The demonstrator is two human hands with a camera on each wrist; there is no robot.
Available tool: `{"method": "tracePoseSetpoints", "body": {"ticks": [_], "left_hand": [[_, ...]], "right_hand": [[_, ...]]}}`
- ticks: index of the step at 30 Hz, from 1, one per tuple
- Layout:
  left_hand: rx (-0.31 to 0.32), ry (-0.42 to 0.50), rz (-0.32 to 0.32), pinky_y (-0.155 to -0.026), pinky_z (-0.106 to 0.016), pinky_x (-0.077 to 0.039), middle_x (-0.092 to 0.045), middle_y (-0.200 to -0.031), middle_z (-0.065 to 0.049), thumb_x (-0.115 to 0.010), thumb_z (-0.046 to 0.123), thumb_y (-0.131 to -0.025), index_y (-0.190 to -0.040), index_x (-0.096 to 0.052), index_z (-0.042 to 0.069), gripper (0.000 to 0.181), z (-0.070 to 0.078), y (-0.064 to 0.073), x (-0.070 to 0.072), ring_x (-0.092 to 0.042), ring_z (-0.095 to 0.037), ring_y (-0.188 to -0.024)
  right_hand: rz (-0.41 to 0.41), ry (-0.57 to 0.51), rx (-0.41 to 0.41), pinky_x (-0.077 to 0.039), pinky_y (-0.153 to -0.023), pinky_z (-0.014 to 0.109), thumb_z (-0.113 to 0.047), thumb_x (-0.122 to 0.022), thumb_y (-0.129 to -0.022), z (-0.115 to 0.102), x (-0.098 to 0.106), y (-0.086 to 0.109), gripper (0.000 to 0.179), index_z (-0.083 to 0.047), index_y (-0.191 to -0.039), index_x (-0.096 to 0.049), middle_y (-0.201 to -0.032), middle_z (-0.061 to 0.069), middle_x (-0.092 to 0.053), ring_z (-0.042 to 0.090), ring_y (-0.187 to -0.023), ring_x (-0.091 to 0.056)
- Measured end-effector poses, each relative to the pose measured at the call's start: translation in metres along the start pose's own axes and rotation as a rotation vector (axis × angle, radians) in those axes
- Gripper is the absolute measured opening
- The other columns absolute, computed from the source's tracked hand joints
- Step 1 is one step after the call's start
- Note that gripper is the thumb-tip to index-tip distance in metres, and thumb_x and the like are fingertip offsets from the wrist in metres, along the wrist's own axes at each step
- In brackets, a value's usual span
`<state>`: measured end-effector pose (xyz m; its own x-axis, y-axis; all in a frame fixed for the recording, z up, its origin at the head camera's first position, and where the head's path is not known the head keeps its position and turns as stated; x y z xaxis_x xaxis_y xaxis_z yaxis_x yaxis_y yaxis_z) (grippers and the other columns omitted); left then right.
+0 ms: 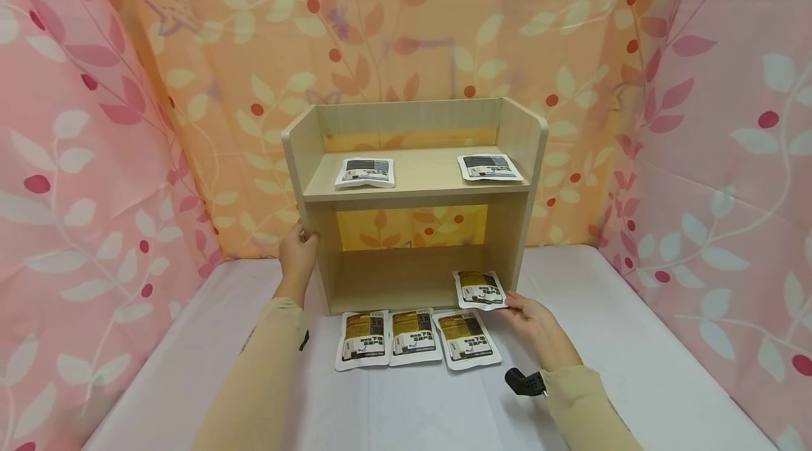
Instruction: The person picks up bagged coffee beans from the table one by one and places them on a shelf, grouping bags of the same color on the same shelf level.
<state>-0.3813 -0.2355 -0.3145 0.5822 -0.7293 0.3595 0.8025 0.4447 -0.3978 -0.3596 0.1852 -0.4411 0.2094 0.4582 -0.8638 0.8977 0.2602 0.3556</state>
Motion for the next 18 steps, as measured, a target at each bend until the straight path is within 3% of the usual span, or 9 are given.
{"method": "tracePoseSetpoints", "body": {"ticks": [3,10,12,14,15,17,18], "left_hand": [[0.004,-0.001,0.000,-0.065,-0.032,-0.043,-0.067,-0.096,-0.027,-0.056,0.007,-0.091,-0.119,-0.062,-0.002,0.029,0.000,0.000,-0.001,-0.060,-0.033,-0.083],[-0.002,-0.003,0.008,-0.062,-0.031,-0.042,-0.066,-0.093,-0.027,-0.056,0.005,-0.090,-0.115,-0.063,-0.003,0.027,0.001,0.001,-0.001,-0.060,-0.034,-0.081],[0.001,-0.002,0.005,-0.063,-0.032,-0.042,-0.066,-0.095,-0.027,-0.056,0.006,-0.090,-0.115,-0.062,-0.003,0.027,0.002,0.001,-0.001,-0.060,-0.035,-0.082],[0.004,-0.002,0.003,-0.064,-0.032,-0.042,-0.066,-0.095,-0.027,-0.056,0.006,-0.090,-0.115,-0.062,-0.003,0.027,0.002,0.002,-0.001,-0.060,-0.035,-0.082],[0.004,-0.001,0.004,-0.064,-0.032,-0.042,-0.066,-0.096,-0.027,-0.056,0.006,-0.090,-0.115,-0.062,-0.003,0.027,0.002,0.002,-0.001,-0.060,-0.035,-0.082],[0.001,-0.006,0.011,-0.063,-0.032,-0.042,-0.066,-0.095,-0.027,-0.056,0.006,-0.090,-0.114,-0.063,-0.003,0.026,0.002,0.002,0.000,-0.060,-0.035,-0.081],[-0.002,-0.007,0.014,-0.062,-0.031,-0.042,-0.066,-0.094,-0.027,-0.057,0.006,-0.090,-0.113,-0.063,-0.003,0.026,0.002,0.002,0.000,-0.059,-0.035,-0.081]], "right_hand": [[0.002,0.129,0.029,-0.017,-0.109,0.031,0.012,-0.025,-0.098,-0.001,-0.001,-0.004,0.069,-0.007,-0.153,0.010,-0.160,0.011,0.011,0.021,-0.143,0.000],[0.031,0.154,0.045,-0.017,-0.110,0.031,0.011,-0.022,-0.098,-0.004,0.003,-0.017,0.068,-0.009,-0.154,0.010,-0.160,0.009,0.009,0.020,-0.143,-0.001],[0.053,0.202,0.068,-0.019,-0.109,0.033,0.012,-0.022,-0.098,-0.007,0.009,-0.029,0.067,-0.008,-0.154,0.010,-0.160,0.012,0.006,0.022,-0.143,-0.004],[0.030,0.183,0.066,-0.023,-0.109,0.035,0.014,-0.024,-0.097,-0.013,0.024,-0.051,0.068,-0.007,-0.155,0.005,-0.160,0.014,0.000,0.023,-0.143,-0.009],[0.008,0.167,0.063,-0.025,-0.109,0.036,0.015,-0.026,-0.097,-0.019,0.041,-0.071,0.068,-0.006,-0.155,0.001,-0.160,0.015,-0.004,0.025,-0.143,-0.012],[-0.126,0.108,0.036,-0.034,-0.106,0.042,0.019,-0.037,-0.094,-0.032,0.075,-0.115,0.066,0.000,-0.153,-0.015,-0.155,0.027,-0.019,0.032,-0.139,-0.027],[-0.146,0.096,0.030,-0.035,-0.105,0.044,0.020,-0.038,-0.093,-0.035,0.085,-0.128,0.066,0.001,-0.152,-0.016,-0.153,0.028,-0.021,0.033,-0.138,-0.029]]}}
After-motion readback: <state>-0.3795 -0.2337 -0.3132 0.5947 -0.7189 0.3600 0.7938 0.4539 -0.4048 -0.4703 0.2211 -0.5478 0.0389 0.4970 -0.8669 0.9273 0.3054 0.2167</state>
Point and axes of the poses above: each hand's wrist, its own y-axis away from the middle knuckle, its own x-axis out of the back of the hand, z = x × y, the point moved 6 cm from there along -y, towards the middle knuckle
